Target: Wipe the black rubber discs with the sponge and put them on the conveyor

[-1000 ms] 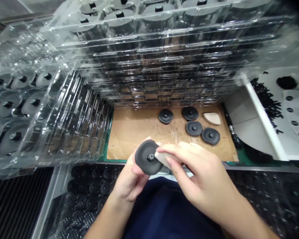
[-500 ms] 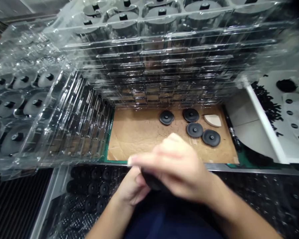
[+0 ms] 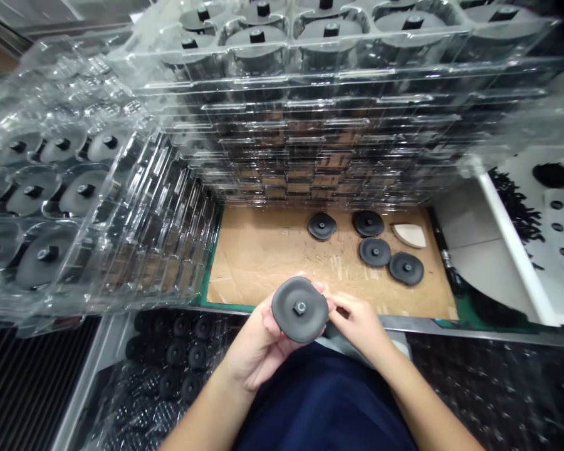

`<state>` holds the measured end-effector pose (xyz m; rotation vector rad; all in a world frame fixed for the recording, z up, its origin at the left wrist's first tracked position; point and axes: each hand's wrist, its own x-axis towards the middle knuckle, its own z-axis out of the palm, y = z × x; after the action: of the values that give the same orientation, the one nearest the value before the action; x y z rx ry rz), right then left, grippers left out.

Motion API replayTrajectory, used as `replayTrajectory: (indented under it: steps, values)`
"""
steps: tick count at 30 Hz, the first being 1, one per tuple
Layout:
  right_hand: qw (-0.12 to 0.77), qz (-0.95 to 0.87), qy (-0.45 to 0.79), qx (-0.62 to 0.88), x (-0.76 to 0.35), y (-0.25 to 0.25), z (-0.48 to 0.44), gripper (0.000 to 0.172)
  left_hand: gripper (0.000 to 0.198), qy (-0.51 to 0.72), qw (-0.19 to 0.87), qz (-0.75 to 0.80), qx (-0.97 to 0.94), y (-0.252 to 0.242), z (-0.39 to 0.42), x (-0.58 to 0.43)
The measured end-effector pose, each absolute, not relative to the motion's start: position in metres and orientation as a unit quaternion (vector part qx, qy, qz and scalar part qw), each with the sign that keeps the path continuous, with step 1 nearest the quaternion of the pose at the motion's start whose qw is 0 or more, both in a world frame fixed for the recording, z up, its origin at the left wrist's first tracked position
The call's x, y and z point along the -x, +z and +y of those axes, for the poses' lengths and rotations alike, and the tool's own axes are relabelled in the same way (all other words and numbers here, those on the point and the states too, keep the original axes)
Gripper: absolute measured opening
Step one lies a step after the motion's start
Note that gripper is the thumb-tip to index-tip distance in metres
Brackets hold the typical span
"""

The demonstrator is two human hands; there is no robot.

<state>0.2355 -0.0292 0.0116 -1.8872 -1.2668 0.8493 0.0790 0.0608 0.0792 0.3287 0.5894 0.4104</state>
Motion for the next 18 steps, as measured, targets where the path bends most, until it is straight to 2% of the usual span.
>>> replayTrajectory:
  steps: [6, 13, 15, 18]
  values:
    - [0.391, -0.455, 0.277, 0.75, -0.258, 0.048, -0.018, 0.028, 0.058, 0.206, 0.925, 0.276, -0.16, 0.085, 0.06, -0.082]
    - [0.488, -0.489, 0.157, 0.706, -0.235, 0.117, -0.011, 0.022, 0.05, 0.226, 0.91, 0.299, -0.178, 0.076, 0.052, -0.089]
    - [0.485, -0.552, 0.14, 0.664, -0.223, 0.124, -0.008, 0.024, 0.044, 0.23, 0.896, 0.326, -0.195, 0.074, 0.052, -0.089]
    - [0.413, -0.631, 0.226, 0.617, -0.215, 0.125, -0.005, 0.024, 0.04, 0.229, 0.873, 0.366, -0.228, 0.073, 0.053, -0.088]
